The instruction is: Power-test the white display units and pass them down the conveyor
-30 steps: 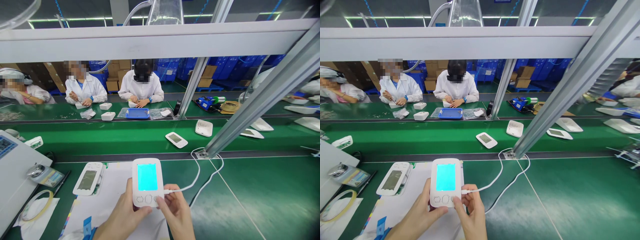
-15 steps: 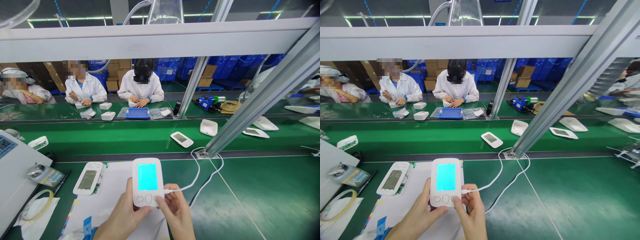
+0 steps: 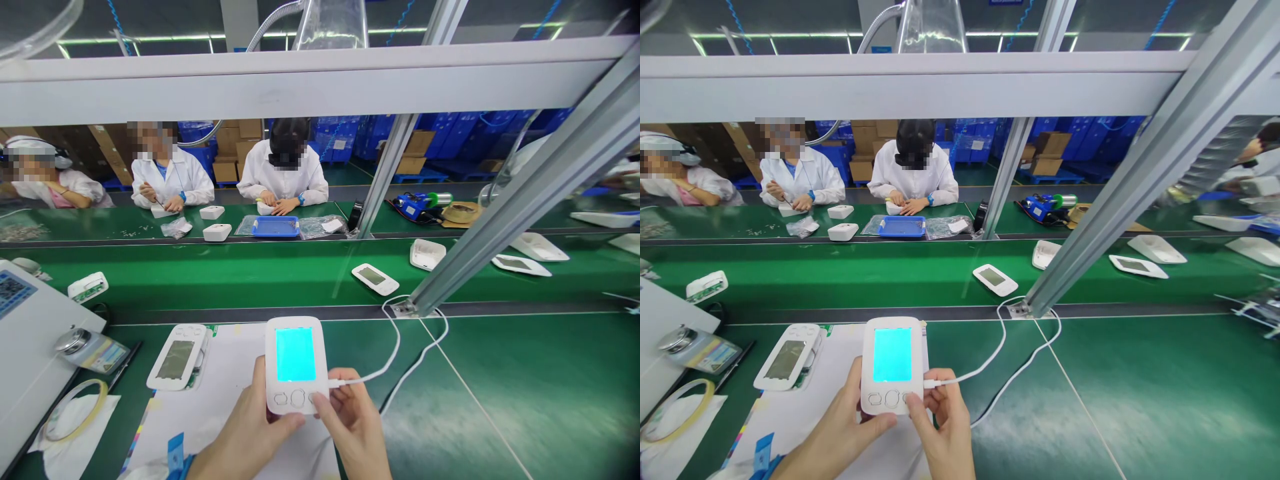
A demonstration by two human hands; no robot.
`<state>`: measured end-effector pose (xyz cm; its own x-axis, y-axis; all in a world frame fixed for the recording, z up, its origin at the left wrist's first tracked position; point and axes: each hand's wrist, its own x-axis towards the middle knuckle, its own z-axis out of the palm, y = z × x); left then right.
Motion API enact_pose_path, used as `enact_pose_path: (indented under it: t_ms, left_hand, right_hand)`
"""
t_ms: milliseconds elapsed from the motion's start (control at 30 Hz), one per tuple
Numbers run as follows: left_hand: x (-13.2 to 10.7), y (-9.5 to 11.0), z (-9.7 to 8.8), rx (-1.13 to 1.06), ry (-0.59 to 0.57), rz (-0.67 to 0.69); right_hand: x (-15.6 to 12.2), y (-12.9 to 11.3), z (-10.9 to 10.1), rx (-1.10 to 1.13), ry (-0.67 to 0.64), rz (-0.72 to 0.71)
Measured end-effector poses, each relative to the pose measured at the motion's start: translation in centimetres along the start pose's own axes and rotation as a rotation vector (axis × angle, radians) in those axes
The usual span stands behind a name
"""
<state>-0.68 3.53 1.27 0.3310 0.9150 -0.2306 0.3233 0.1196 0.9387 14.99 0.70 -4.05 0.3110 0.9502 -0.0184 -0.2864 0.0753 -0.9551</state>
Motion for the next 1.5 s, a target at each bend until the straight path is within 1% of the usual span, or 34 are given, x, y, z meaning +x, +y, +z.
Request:
enact_pose_path:
  t_ms: [167,367,467,667,767,933,1200,1367,1500]
  left_hand:
    - [-0.02,0.13,-0.08,-0.014,0.01,-0.004]
    - [-0.08,-0.07,-0.08,-0.024,-0.002,0.01]
    - [-0.1,-0.05,-0.07,-0.017,0.0,0.01]
    - [-0.01,-0.12,-0.07,-0.001,-0.01,0.016]
    - [0.02,-0.09,-0.05,-0.023,-0.027,0.021]
    - [0.01,0.02,0.01,-0.014,-0.016,0.019]
    - [-0.02,-0.1,-0.13,0.005,-0.03,0.042]
    - [0.04,-0.04,-0.12,0.038,0.036,0.083]
    - [0.16,-0.17,-0.04,-0.029,0.037,0.11]
  right_hand:
    - [0.01,0.27,-0.07,0.006,-0.027,0.007]
    - [0.01,0.63,-0.22,0.011,-0.013,0.007]
    - [0.06,0.68,-0.28,0.004,-0.027,0.007]
    - [0.01,0.64,-0.35,0.032,-0.047,0.012]
    - [-0.05,0.55,-0.3,0.049,-0.037,0.013]
    - [-0.05,0.36,-0.08,0.07,-0.021,-0.008]
    - [-0.14,0.16,0.08,0.08,-0.037,0.024]
    - [-0.27,-0.02,0.13,0.077,-0.051,0.025]
    - [-0.36,-0.22,0.13,0.072,-0.056,-0.005]
